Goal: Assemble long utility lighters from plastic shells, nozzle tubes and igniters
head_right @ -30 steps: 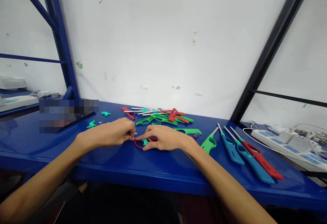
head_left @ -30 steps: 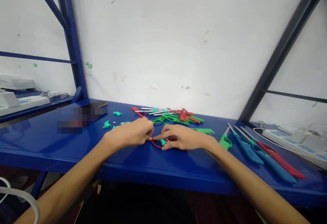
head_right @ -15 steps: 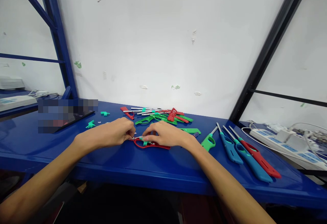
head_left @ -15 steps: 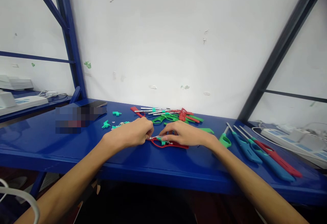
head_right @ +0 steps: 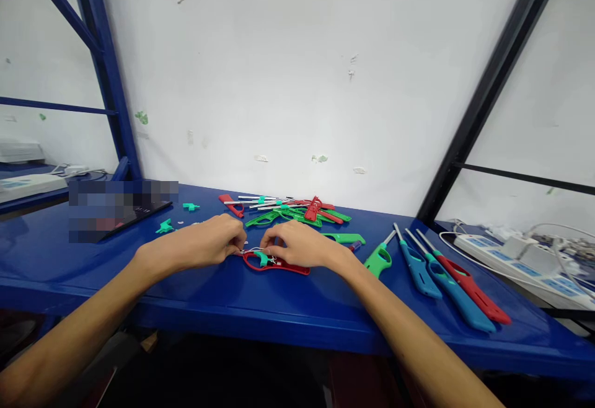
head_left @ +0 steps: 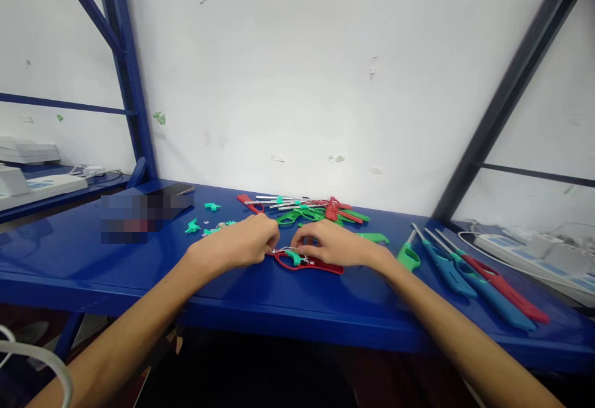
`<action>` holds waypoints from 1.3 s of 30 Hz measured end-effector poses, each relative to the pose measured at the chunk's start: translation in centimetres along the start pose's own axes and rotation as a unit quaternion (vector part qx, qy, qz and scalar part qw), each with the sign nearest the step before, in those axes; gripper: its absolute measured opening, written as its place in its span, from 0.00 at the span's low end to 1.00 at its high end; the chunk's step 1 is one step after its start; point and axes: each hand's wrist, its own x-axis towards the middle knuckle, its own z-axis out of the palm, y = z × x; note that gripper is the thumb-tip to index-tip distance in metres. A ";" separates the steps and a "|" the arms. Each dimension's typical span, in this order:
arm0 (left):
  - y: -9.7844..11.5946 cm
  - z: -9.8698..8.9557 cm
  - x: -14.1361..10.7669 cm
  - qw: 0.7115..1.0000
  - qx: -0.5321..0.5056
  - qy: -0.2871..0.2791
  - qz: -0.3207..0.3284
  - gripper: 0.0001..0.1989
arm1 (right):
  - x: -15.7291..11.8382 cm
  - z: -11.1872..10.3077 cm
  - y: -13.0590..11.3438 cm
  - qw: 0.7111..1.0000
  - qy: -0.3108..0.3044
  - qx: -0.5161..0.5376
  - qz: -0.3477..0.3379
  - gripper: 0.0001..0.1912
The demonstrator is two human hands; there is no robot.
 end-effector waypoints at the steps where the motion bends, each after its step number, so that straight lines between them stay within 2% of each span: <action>1: 0.1 0.0 0.0 1.000 0.001 -0.002 -0.001 0.09 | 0.0 -0.1 0.0 1.000 0.001 0.003 0.000 0.12; 16: -0.4 0.5 0.2 1.000 -0.016 0.006 -0.004 0.09 | -0.4 -0.7 -0.2 1.000 -0.016 0.001 -0.004 0.11; 21: -0.7 0.9 0.3 1.000 -0.013 0.015 0.000 0.09 | -0.6 -0.9 -0.4 1.000 -0.015 0.009 0.001 0.17; 39: -1.0 1.2 1.0 0.994 -0.016 0.008 0.105 0.10 | -0.2 -0.8 0.5 1.000 -0.009 0.016 0.009 0.13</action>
